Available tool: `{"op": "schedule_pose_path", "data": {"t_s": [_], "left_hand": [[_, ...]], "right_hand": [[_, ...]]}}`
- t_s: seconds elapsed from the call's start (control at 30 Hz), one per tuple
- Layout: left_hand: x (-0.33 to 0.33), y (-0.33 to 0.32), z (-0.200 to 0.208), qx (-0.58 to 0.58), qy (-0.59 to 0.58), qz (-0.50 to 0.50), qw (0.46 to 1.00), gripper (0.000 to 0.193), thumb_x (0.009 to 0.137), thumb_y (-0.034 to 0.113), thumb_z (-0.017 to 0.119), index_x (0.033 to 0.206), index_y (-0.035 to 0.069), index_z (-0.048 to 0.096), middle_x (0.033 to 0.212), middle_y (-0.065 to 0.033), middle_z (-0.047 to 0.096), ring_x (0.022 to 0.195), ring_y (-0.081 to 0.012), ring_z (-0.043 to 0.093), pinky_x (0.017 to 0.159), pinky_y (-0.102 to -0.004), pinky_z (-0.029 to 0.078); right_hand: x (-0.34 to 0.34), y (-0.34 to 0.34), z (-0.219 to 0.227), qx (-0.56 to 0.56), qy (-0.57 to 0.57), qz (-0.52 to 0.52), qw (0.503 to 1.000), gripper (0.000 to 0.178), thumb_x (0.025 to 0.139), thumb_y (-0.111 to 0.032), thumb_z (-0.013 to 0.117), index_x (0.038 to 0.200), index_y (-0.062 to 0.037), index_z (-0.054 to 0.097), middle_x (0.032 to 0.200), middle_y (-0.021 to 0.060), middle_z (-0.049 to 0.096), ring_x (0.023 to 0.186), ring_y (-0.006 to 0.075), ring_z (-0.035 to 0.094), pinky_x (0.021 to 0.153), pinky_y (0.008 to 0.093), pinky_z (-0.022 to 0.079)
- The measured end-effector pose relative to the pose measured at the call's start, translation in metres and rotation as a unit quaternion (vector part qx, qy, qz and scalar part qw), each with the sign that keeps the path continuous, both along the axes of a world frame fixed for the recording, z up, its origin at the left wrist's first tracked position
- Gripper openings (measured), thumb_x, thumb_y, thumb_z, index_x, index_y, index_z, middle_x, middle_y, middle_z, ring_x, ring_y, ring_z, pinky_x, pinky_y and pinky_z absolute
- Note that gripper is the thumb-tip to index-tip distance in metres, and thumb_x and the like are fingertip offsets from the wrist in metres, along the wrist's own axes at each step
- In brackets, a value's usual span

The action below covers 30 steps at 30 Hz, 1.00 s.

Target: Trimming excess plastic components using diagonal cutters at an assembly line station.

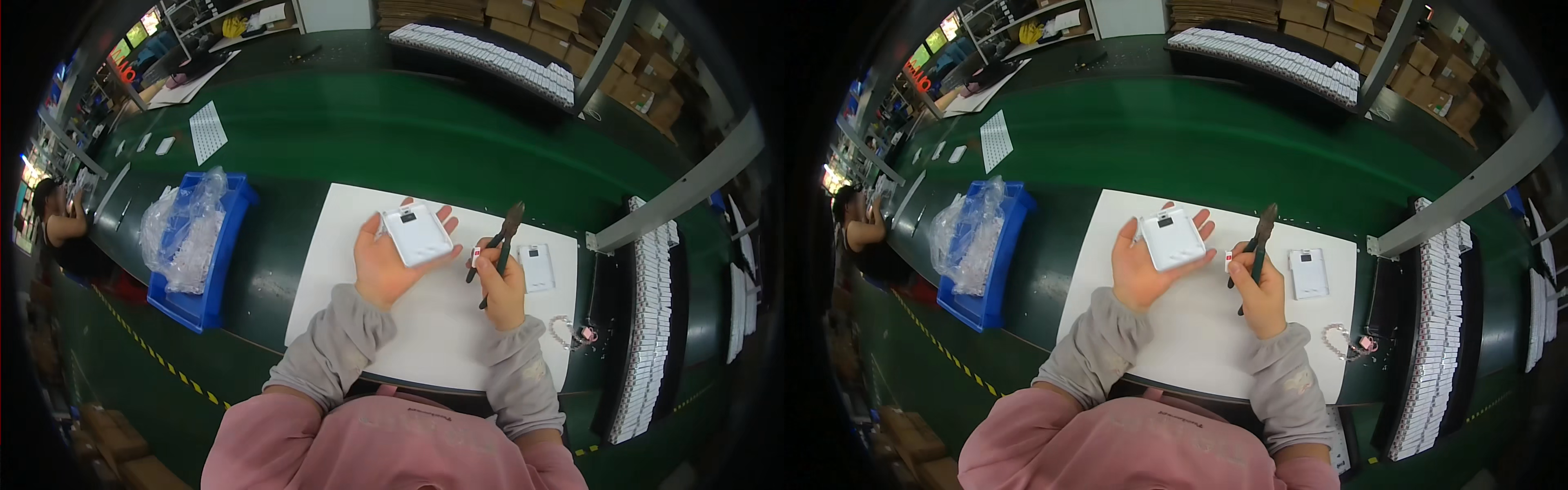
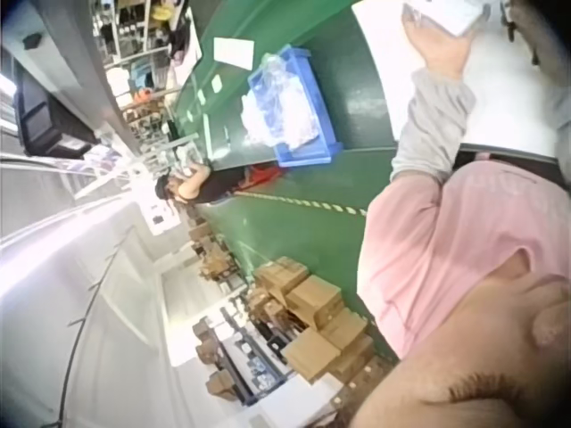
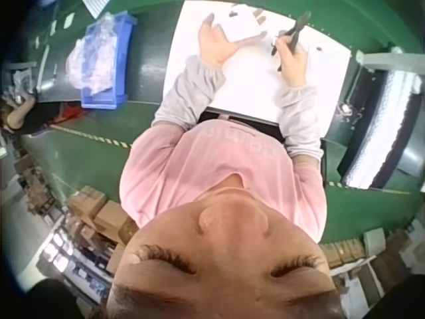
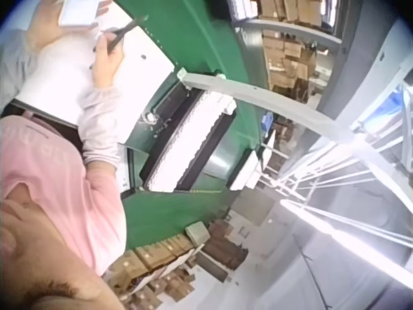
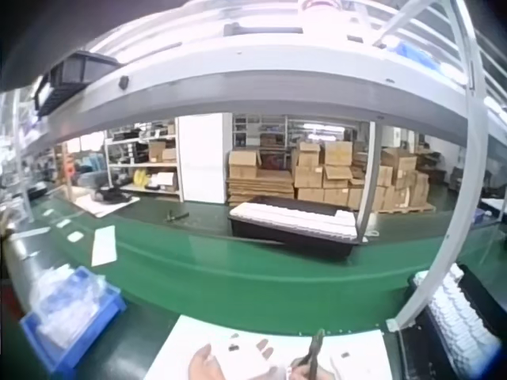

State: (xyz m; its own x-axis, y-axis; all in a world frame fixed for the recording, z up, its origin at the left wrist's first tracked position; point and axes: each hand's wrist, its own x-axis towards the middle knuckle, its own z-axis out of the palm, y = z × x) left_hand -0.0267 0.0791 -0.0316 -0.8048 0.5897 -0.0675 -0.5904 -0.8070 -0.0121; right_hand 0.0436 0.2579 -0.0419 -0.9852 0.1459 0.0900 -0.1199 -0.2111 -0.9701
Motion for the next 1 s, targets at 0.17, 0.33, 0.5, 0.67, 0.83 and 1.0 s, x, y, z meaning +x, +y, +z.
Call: {"op": "schedule_pose_path", "data": {"t_s": [0.17,0.33,0.5,0.67,0.83,1.0], "left_hand": [[0.009,0.016,-0.016,-0.298,0.27,0.019,0.915,0.061,0.093,0.019,0.042,0.147,0.021,0.015,0.137,-0.0134,0.036,0.117,-0.024,0.042,0.092,-0.0417,0.041],[0.014,0.025,-0.044,-0.444,0.467,0.007,0.765,0.076,0.087,-0.001,0.049,0.15,0.016,0.01,0.138,-0.0085,0.032,0.115,-0.0185,0.042,0.089,-0.0321,0.044],[0.017,0.031,-0.048,-0.455,0.51,0.013,0.73,0.079,0.086,0.01,0.058,0.149,0.015,0.011,0.139,-0.0095,0.028,0.12,-0.0229,0.037,0.09,-0.0354,0.044],[0.019,0.032,-0.041,-0.492,0.52,0.014,0.698,0.086,0.084,0.026,0.067,0.149,0.013,0.013,0.14,-0.0107,0.027,0.123,-0.0255,0.035,0.092,-0.0377,0.042],[0.018,0.033,-0.047,-0.56,0.559,0.118,0.601,0.074,0.082,0.028,0.068,0.144,0.012,0.029,0.135,-0.014,0.029,0.119,-0.0277,0.035,0.096,-0.0378,0.036],[0.02,0.034,-0.048,-0.538,0.532,0.113,0.644,0.066,0.083,0.024,0.066,0.141,0.014,0.036,0.131,-0.0146,0.029,0.116,-0.0282,0.034,0.097,-0.0378,0.034]], "right_hand": [[0.007,0.008,-0.001,0.028,0.011,0.006,1.0,0.008,0.087,-0.009,0.059,0.089,-0.0012,0.058,0.107,0.0047,0.049,0.08,0.0091,0.045,0.071,0.0228,0.038],[0.007,0.004,0.003,0.096,0.099,0.024,0.99,0.007,0.084,-0.006,0.062,0.086,-0.0004,0.06,0.107,0.0087,0.048,0.092,0.0161,0.049,0.082,0.029,0.042],[0.008,0.005,0.006,0.104,0.083,-0.001,0.991,0.006,0.083,-0.005,0.062,0.086,0.0,0.061,0.105,0.0096,0.047,0.093,0.0176,0.05,0.082,0.03,0.043],[0.008,0.004,0.001,0.15,0.081,-0.049,0.984,0.005,0.083,-0.005,0.063,0.083,-0.0008,0.061,0.103,0.0088,0.047,0.089,0.0168,0.049,0.075,0.0276,0.043],[0.007,0.001,-0.004,0.148,0.058,-0.07,0.985,0.009,0.081,-0.007,0.068,0.082,-0.0007,0.062,0.1,0.0077,0.048,0.086,0.0159,0.05,0.072,0.0265,0.042],[0.008,-0.003,0.0,0.116,0.02,-0.059,0.991,0.011,0.08,-0.007,0.068,0.084,0.0007,0.061,0.102,0.0082,0.05,0.091,0.0178,0.052,0.075,0.0281,0.044]]}}
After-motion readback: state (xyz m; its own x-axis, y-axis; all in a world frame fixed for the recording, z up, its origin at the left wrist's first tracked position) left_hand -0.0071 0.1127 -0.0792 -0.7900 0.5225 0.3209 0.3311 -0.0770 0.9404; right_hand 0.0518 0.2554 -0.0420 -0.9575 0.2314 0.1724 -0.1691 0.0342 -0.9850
